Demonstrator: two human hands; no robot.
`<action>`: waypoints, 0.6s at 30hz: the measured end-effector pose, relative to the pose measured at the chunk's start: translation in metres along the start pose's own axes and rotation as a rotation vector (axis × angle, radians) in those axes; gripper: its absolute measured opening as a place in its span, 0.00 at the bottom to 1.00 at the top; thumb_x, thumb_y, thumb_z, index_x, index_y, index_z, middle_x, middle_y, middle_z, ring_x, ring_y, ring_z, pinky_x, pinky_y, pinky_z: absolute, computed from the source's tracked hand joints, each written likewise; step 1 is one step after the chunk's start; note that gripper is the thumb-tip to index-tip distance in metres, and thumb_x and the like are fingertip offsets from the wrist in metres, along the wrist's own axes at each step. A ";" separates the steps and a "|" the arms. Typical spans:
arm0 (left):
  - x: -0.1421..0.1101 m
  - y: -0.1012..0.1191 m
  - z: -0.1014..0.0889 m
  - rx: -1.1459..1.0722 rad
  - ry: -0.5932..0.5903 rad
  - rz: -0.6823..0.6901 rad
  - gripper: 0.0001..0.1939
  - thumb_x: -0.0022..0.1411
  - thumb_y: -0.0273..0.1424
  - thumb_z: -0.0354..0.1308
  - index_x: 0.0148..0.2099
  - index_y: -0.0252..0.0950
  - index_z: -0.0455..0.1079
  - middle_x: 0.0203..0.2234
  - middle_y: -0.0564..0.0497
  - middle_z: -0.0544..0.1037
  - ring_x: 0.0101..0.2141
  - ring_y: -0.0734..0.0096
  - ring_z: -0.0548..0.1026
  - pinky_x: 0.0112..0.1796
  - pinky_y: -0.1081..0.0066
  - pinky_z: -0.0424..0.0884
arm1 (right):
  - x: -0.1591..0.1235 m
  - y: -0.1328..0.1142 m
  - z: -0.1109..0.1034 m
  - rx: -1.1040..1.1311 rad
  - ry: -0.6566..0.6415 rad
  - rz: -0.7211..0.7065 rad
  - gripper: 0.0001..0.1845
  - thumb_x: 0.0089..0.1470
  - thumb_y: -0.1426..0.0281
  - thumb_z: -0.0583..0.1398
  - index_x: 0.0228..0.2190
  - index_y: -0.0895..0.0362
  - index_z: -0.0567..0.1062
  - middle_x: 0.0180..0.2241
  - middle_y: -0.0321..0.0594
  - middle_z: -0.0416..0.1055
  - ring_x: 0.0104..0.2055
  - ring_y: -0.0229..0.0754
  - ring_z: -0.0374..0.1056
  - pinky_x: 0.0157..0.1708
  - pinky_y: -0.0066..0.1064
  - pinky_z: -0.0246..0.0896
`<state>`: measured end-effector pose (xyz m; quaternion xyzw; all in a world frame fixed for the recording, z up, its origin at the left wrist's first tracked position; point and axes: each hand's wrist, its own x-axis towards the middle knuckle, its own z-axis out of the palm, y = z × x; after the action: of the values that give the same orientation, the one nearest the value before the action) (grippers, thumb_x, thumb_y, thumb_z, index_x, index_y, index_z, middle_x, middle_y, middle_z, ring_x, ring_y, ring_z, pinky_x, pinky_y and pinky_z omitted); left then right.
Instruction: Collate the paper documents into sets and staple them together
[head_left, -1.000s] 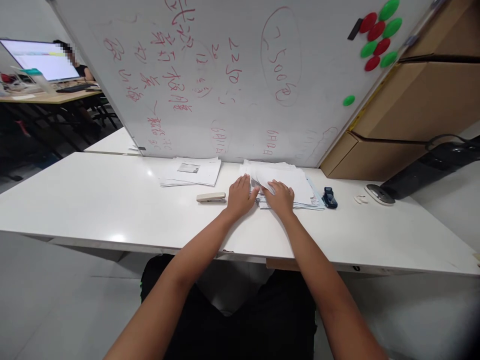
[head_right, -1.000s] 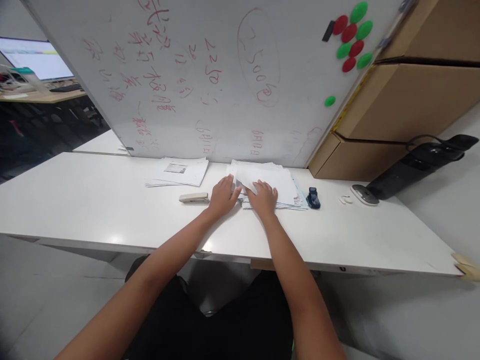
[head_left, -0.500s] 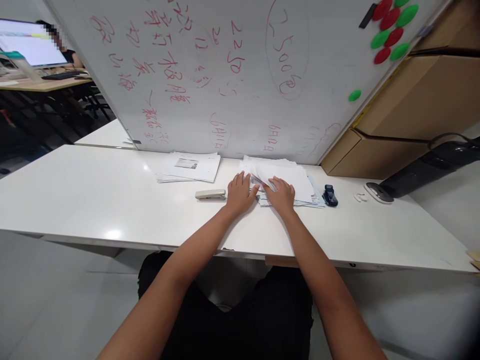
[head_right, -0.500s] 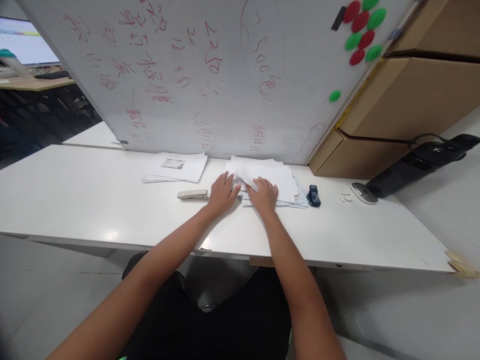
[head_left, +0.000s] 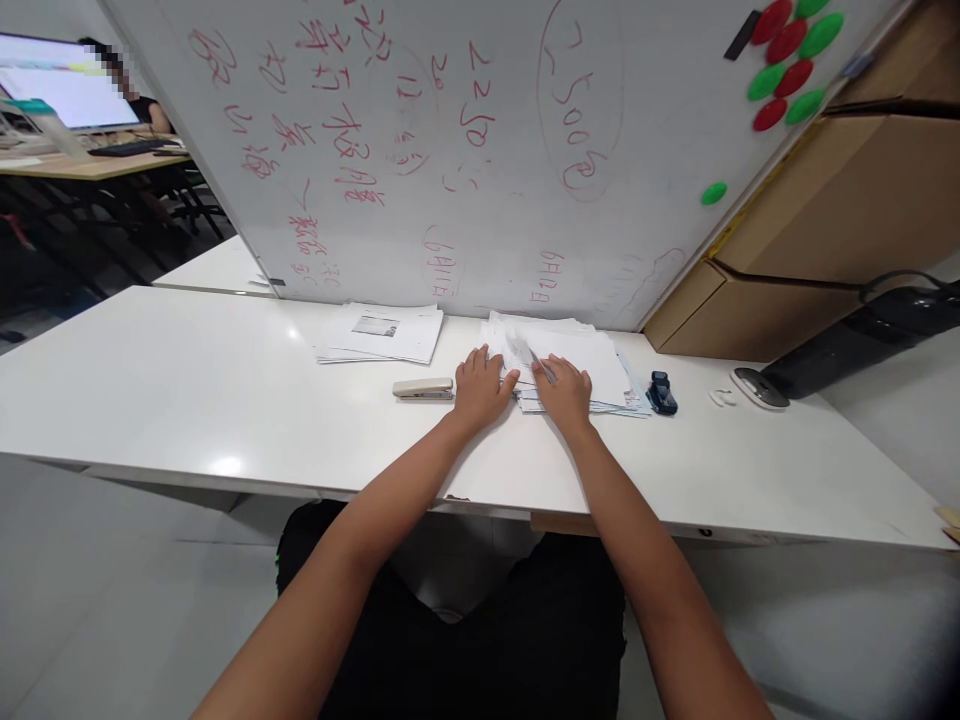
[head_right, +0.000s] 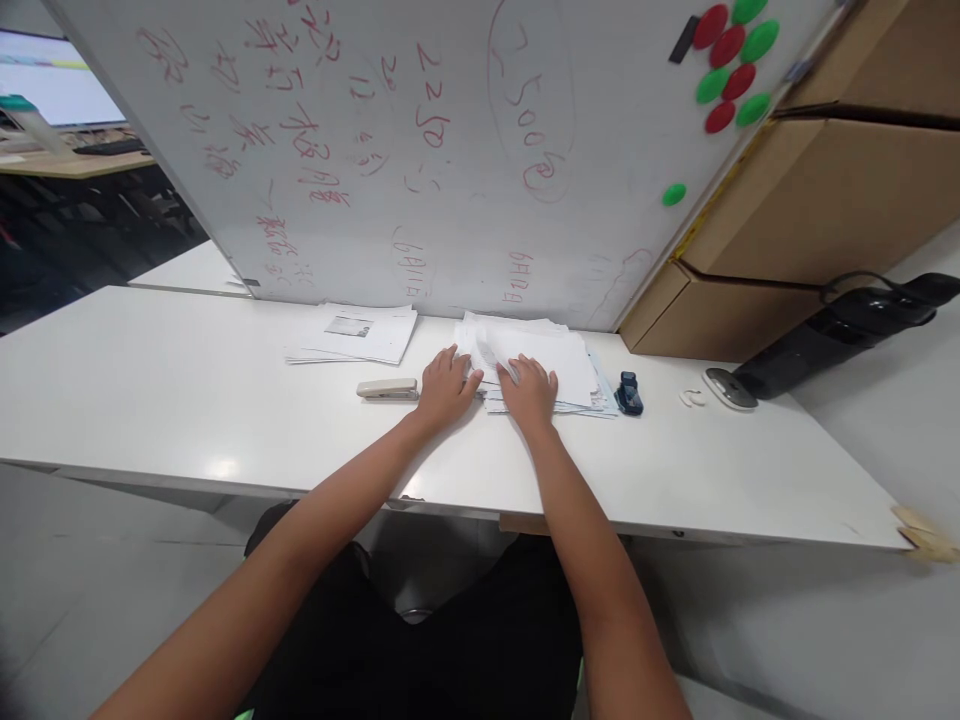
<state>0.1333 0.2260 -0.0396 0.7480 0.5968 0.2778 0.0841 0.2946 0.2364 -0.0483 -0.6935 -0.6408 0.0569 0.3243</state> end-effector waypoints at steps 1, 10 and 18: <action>0.000 -0.001 0.001 0.001 -0.003 0.000 0.27 0.69 0.47 0.39 0.60 0.37 0.61 0.65 0.39 0.56 0.65 0.50 0.51 0.60 0.49 0.52 | -0.001 0.000 0.000 -0.013 0.009 -0.012 0.21 0.61 0.56 0.50 0.46 0.54 0.74 0.57 0.44 0.68 0.61 0.49 0.57 0.62 0.52 0.38; 0.001 0.000 0.000 -0.038 -0.020 0.065 0.26 0.69 0.45 0.40 0.60 0.37 0.61 0.62 0.43 0.63 0.64 0.52 0.53 0.60 0.49 0.51 | -0.003 -0.002 -0.005 -0.170 0.052 -0.150 0.21 0.64 0.65 0.45 0.35 0.58 0.75 0.35 0.48 0.77 0.43 0.48 0.69 0.58 0.42 0.44; 0.001 0.000 0.000 -0.059 -0.028 0.058 0.25 0.68 0.45 0.41 0.60 0.38 0.61 0.60 0.45 0.65 0.64 0.51 0.53 0.60 0.50 0.51 | -0.002 0.001 -0.003 -0.128 0.042 -0.210 0.16 0.62 0.62 0.50 0.38 0.55 0.75 0.43 0.45 0.76 0.48 0.48 0.68 0.57 0.41 0.45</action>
<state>0.1331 0.2273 -0.0394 0.7661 0.5650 0.2874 0.1064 0.2970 0.2332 -0.0473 -0.6429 -0.7053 -0.0330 0.2967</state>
